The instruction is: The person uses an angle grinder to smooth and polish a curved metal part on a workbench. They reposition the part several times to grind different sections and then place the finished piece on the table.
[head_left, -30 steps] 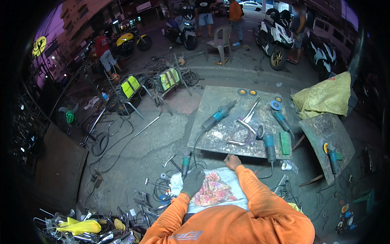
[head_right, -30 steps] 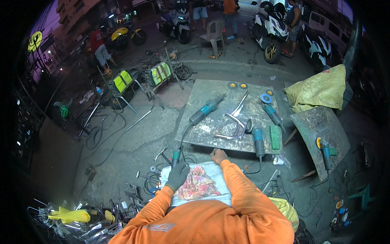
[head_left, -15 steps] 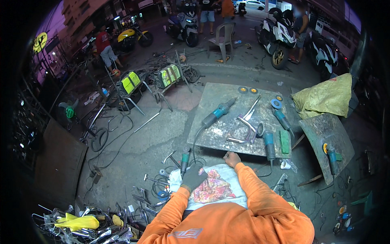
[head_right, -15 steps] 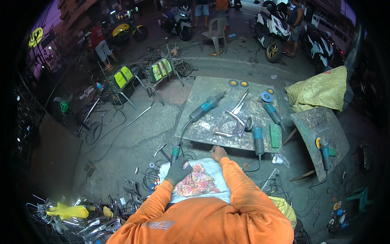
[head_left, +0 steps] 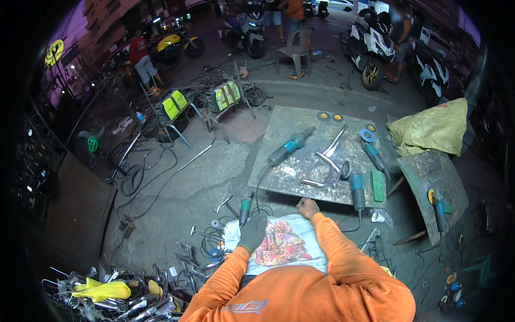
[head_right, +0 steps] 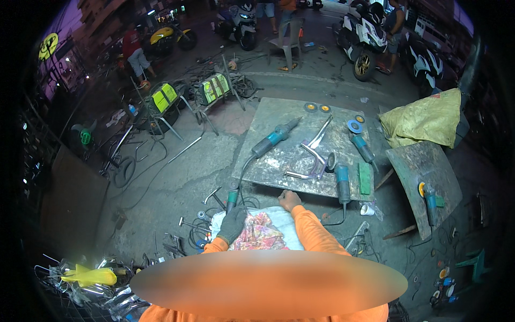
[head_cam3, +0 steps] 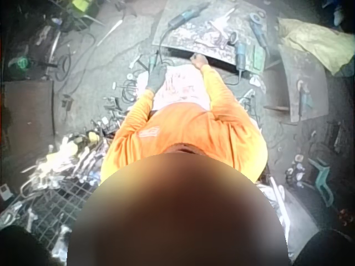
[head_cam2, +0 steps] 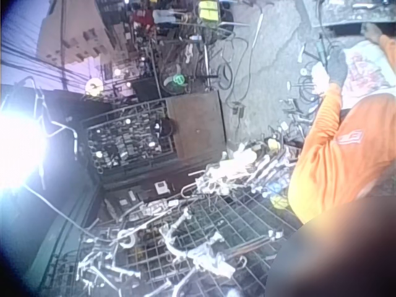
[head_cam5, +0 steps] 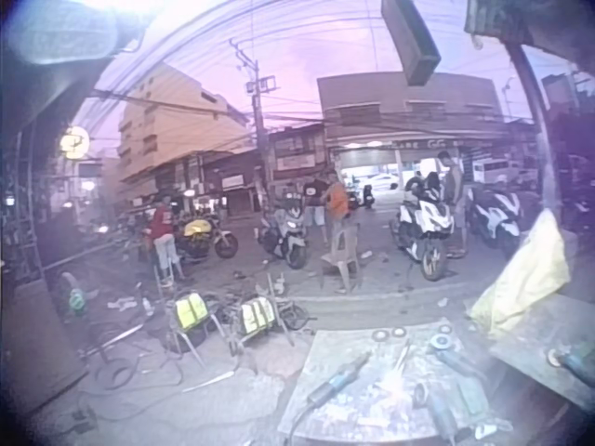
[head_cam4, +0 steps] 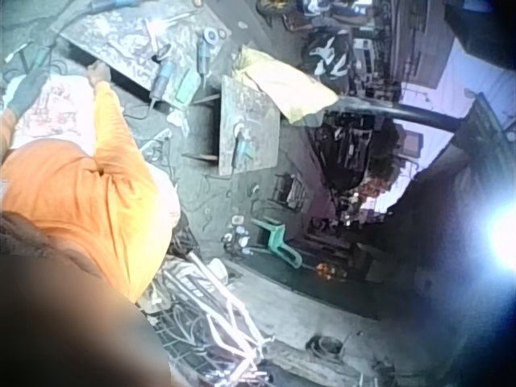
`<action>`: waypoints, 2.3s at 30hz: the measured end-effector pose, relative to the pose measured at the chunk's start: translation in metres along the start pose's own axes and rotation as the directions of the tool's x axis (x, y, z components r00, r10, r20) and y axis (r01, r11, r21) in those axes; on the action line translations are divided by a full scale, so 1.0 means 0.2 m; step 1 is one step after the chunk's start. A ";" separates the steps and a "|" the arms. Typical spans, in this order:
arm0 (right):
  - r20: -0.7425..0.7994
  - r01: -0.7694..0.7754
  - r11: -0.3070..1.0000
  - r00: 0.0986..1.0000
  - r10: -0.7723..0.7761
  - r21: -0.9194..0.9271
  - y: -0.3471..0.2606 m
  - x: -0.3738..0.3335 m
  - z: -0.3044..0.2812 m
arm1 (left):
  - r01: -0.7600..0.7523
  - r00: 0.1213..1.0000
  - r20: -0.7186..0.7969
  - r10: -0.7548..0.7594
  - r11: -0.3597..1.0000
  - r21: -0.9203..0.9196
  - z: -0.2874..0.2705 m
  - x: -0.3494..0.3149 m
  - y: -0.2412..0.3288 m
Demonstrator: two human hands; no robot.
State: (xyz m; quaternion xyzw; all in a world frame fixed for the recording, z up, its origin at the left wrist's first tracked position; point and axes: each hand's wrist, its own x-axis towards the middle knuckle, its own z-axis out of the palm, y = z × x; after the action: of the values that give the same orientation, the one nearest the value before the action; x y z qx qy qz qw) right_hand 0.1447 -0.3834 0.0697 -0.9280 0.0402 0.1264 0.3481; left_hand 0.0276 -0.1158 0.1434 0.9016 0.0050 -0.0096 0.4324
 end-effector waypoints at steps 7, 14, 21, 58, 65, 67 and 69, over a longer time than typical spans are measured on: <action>0.000 -0.003 1.000 1.000 0.003 -0.009 0.03 0.03 0.03 | 0.031 0.999 0.025 -0.030 0.999 -0.018 -0.01 0.00 0.01; -0.010 -0.034 0.999 0.999 0.034 -0.030 0.04 0.04 0.04 | 0.053 0.997 0.048 -0.054 0.999 0.013 -0.02 0.00 0.04; 0.069 0.022 0.997 0.997 -0.017 -0.079 0.02 0.02 0.01 | 0.057 0.997 0.055 -0.056 0.998 -0.014 -0.01 0.02 0.00; 0.058 -0.014 0.999 0.998 0.017 -0.041 0.01 0.02 0.01 | -0.033 0.999 0.010 0.034 0.999 -0.028 0.01 0.01 -0.02; 0.072 -0.031 0.998 0.997 0.035 -0.052 0.00 0.01 0.00 | -0.008 1.000 0.001 0.008 1.000 -0.015 0.01 0.01 0.00; 0.069 -0.024 0.998 0.997 0.028 -0.066 0.00 0.02 0.00 | 0.005 1.000 0.001 -0.005 1.000 -0.025 0.00 0.01 0.01; 0.067 -0.020 0.997 0.997 0.025 -0.074 0.00 0.02 0.00 | 0.027 1.000 0.005 -0.027 0.999 -0.043 0.00 0.00 0.02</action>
State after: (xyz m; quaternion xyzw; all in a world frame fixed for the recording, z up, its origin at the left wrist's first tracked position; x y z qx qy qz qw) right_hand 0.1476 -0.3828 0.0685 -0.9349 0.0343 0.1630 0.3135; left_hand 0.0279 -0.1190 0.1472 0.8919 0.0165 -0.0174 0.4515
